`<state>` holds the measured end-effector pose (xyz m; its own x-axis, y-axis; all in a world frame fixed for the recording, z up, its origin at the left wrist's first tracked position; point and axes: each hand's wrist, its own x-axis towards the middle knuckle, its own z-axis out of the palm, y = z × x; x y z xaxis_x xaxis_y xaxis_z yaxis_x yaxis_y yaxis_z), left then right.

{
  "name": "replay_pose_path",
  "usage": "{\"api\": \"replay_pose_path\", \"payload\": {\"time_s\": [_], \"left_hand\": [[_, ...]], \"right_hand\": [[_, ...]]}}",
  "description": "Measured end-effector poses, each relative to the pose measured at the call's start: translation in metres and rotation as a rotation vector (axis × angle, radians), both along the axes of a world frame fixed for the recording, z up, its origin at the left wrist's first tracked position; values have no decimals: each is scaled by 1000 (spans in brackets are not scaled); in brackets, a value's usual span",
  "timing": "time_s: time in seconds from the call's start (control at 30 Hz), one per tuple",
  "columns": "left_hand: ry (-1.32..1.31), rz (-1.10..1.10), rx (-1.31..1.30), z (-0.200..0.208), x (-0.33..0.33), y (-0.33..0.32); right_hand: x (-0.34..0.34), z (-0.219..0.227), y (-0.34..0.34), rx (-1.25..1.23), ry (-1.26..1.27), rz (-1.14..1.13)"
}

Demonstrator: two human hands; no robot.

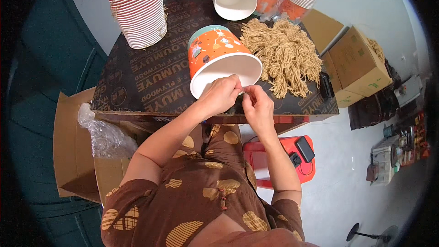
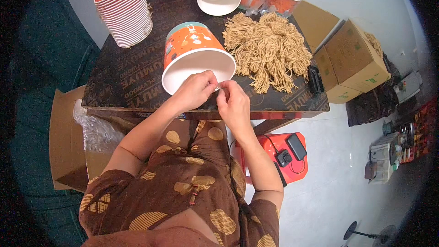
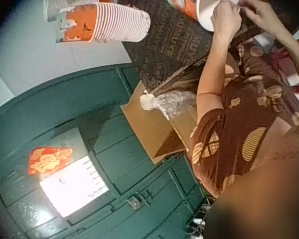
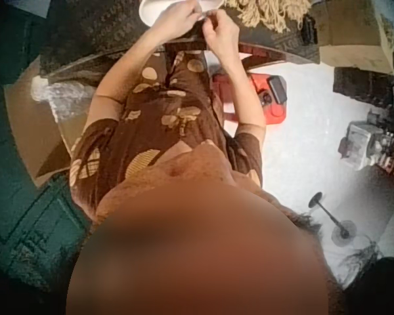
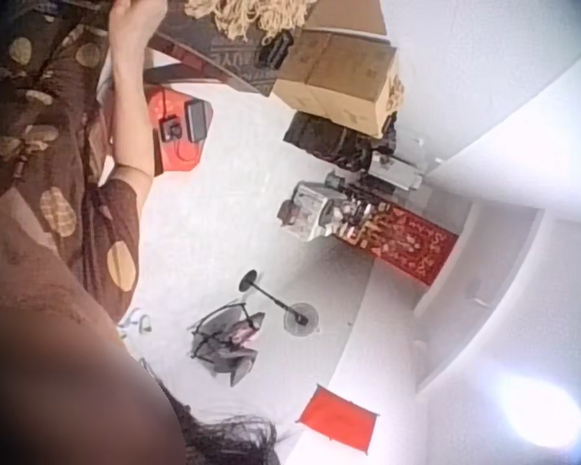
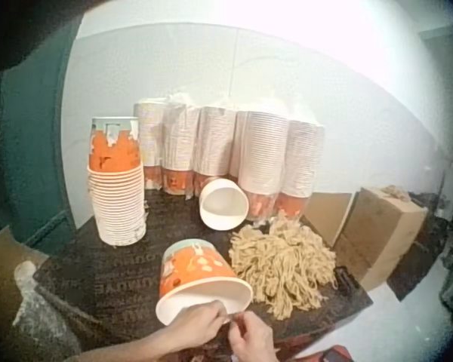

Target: Attaching handle strings to decorative paper buckets.

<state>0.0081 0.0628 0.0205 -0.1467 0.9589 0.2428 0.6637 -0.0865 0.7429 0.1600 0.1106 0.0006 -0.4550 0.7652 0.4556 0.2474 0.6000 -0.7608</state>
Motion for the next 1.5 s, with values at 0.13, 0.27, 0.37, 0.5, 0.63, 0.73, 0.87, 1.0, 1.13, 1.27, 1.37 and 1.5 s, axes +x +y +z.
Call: {"api": "replay_pose_path", "payload": {"time_s": [0.13,0.27,0.37,0.5,0.63,0.73,0.87,1.0,1.13,1.27,1.37,1.5], "left_hand": [[-30,0,-22,0,0,1],[-32,8,-14,-1,-1,1],[-34,7,-8,-2,-2,1],[-36,18,-15,-1,-1,1],[-26,13,-24,1,-1,1],[-11,18,-9,-3,-2,3],[-16,20,-4,-4,-3,3],[-34,32,-29,-3,-2,3],[-42,41,-23,-5,-3,4],[-88,42,12,-7,-2,4],[-131,38,-41,-9,-2,4],[-167,29,-32,-8,-1,3]], "right_hand": [[-4,-3,-6,105,-77,-47],[-5,-7,-9,204,-114,-99],[-5,-8,-9,224,-138,-99],[-6,-8,-8,307,-182,-130],[-7,-6,-7,314,-182,-154],[-9,-3,-11,250,-160,-136],[-10,-3,-14,214,-163,-160],[-12,-7,-13,276,-152,-193],[-13,-8,-13,305,-151,-199],[-13,-8,-13,311,-155,-201],[-14,-10,-12,319,-163,-205],[-14,-8,-13,305,-158,-208]]}}
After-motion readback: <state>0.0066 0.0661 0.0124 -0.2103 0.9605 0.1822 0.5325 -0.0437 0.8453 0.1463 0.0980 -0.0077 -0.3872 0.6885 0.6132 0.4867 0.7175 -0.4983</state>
